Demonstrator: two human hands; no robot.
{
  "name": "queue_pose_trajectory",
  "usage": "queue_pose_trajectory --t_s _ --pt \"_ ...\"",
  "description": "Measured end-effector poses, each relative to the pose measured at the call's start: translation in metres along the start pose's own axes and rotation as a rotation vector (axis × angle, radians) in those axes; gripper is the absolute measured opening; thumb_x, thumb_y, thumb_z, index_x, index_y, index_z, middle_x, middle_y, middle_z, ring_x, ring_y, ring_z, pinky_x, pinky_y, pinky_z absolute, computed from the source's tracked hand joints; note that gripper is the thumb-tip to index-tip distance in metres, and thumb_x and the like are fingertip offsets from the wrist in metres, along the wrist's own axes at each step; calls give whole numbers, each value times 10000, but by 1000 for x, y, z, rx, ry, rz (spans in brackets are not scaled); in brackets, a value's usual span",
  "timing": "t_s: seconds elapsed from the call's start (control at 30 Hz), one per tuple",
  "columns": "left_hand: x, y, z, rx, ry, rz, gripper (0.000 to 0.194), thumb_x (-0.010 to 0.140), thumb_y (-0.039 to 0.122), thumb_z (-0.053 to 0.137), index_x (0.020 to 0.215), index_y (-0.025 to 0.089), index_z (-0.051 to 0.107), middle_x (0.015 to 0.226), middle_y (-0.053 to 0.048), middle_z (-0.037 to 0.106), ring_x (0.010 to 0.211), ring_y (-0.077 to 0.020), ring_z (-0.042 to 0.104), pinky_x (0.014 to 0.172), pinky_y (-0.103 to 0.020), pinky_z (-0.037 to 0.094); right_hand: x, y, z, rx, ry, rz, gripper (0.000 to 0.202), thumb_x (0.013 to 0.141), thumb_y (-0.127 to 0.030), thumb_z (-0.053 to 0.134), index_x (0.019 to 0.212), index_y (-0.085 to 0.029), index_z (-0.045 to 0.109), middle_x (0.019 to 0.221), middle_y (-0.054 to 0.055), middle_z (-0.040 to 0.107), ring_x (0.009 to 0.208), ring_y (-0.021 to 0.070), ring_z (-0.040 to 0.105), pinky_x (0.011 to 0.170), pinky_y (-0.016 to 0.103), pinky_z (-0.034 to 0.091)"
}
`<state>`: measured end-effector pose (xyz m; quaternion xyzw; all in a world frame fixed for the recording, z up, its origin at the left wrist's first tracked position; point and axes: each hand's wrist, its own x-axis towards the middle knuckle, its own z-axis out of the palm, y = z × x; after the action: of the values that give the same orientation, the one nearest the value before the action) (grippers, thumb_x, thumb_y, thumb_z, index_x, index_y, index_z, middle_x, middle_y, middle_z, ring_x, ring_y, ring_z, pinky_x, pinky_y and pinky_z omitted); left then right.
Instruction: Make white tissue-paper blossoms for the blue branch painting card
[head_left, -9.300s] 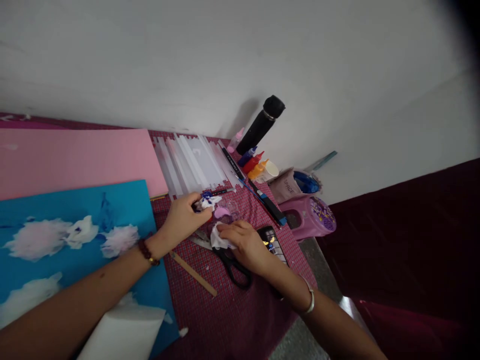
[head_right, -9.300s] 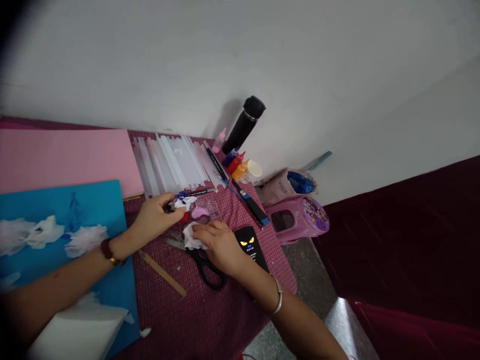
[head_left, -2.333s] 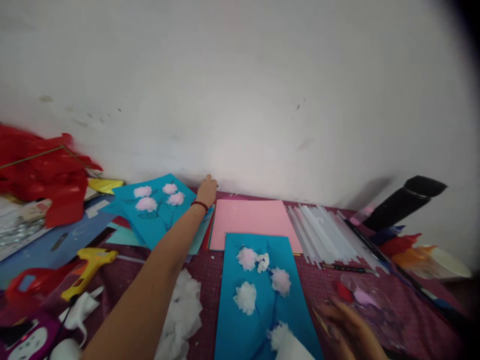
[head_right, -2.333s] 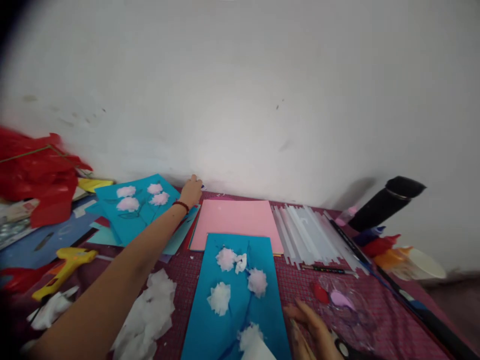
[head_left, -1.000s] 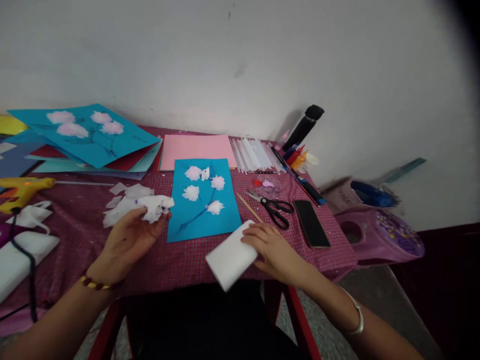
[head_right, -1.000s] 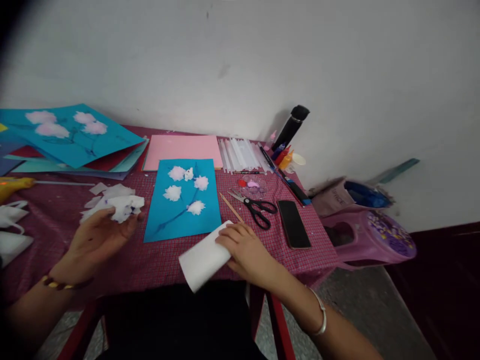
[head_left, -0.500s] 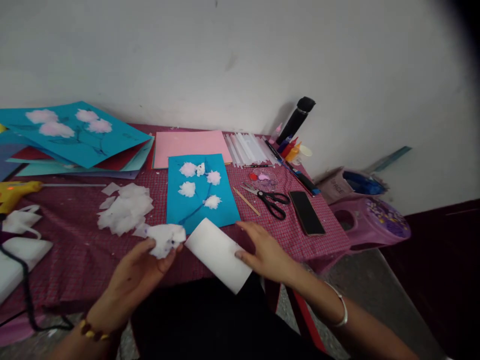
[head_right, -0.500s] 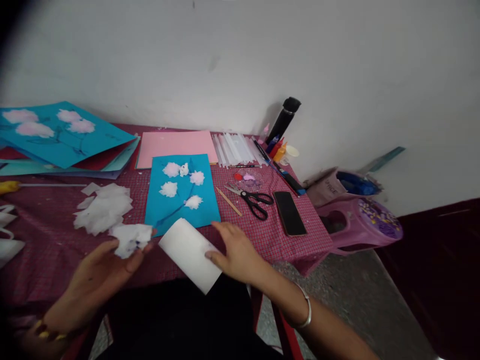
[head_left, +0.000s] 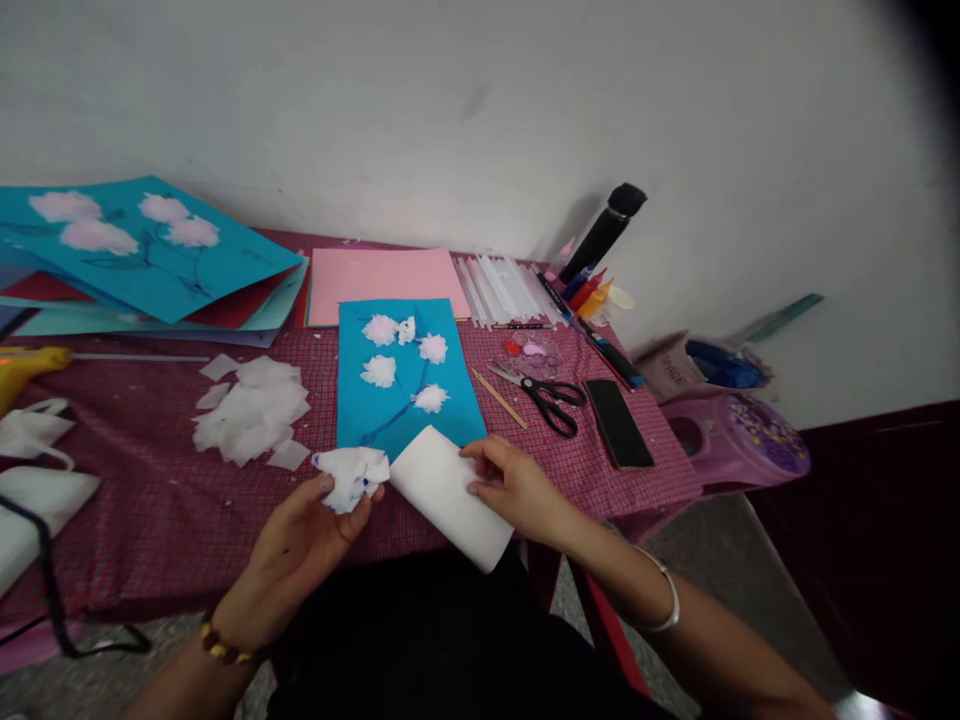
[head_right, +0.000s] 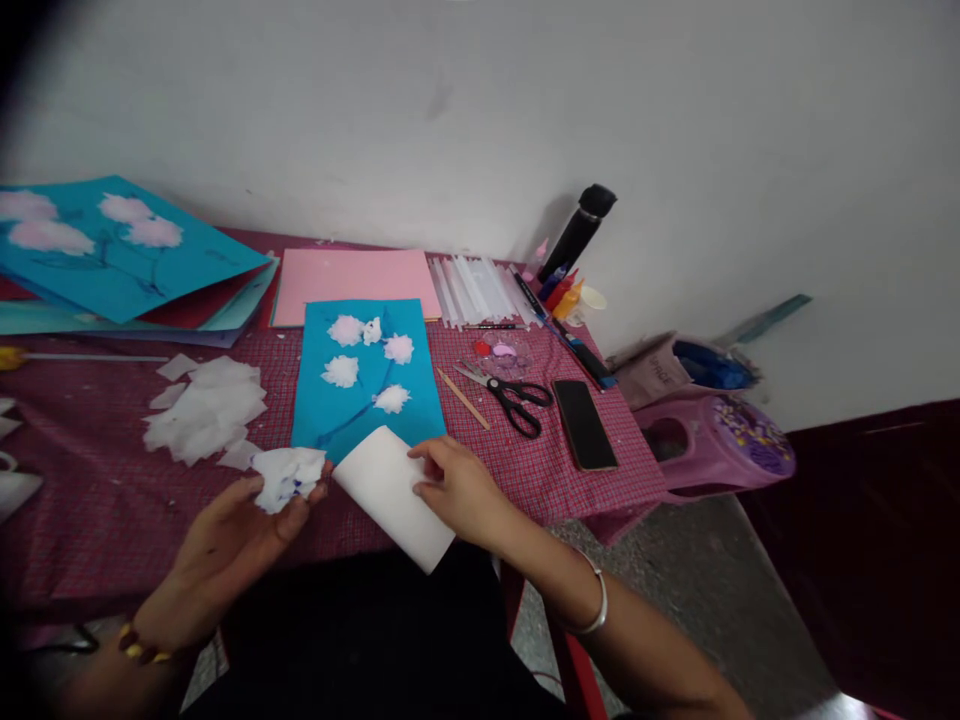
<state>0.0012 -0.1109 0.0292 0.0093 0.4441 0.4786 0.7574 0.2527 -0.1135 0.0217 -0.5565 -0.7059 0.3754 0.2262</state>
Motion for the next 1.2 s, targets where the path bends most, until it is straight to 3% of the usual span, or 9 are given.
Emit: queue_pose_trajectory --t_s 0.2,0.33,0.37,0.47,0.5,0.63,0.8,0.97,1.2 --pt "-8 14 -5 -48 24 66 419 840 49 339 1196 119 549 843 -118 716 675 -209 710 556 -236 596 4 -16 -1 15 61 -96 318 758 13 483 968 -185 618 791 -6 530 720 113 534 661 238 417" --pt "-19 34 -11 -71 57 162 415 848 79 340 1169 161 590 894 -106 719 707 -196 709 595 -243 603 -6 -57 7 87 146 -209 263 799 -28 493 968 -194 607 820 4 551 742 115 549 683 245 450" --pt "-21 38 -13 -74 46 197 409 853 94 343 1165 172 597 926 -106 717 732 -195 709 612 -244 603 -11 -71 10 92 112 -272 264 816 -43 489 996 -199 603 870 19 577 793 122 565 719 253 466" --pt "-27 44 -18 -58 7 291 397 869 139 334 1151 173 611 1031 -123 700 787 -187 702 636 -227 596 -27 -98 15 48 -307 -500 324 866 -125 517 1170 -230 557 1102 46 614 1041 141 568 900 268 472" --pt "-28 45 -21 -47 -5 304 394 871 147 333 1147 171 614 1058 -126 694 806 -185 698 643 -220 593 -32 -98 15 13 -312 -513 347 877 -153 523 1213 -239 537 1162 51 602 1100 152 551 949 289 458" --pt "-32 36 -30 -13 2 278 362 851 132 372 1087 176 644 1070 -102 697 823 -176 688 666 -227 594 -42 -58 14 -260 125 -173 489 863 -225 550 1338 -278 446 1296 87 516 1216 256 475 1039 483 383" --pt "-35 14 -42 102 -43 259 220 697 103 585 869 172 705 932 -61 722 766 -186 672 651 -254 585 -34 -10 27 -369 -5 -71 851 682 -216 701 1442 -276 325 1493 124 292 1317 353 353 1059 548 333" --pt "-33 -7 -36 632 -303 236 375 556 157 755 931 167 738 1151 -117 655 1045 -279 605 815 -278 520 -24 4 4 162 -33 -16 761 730 -278 644 1423 -232 331 1421 104 419 1284 278 424 1081 470 330" --pt "-1 -19 1 1183 -227 415 253 586 202 718 837 219 740 1375 -97 493 1305 -346 399 1001 -395 392 -29 40 -24 737 -24 148 727 786 -514 521 1426 -228 328 1296 118 573 1011 280 631 793 396 526"
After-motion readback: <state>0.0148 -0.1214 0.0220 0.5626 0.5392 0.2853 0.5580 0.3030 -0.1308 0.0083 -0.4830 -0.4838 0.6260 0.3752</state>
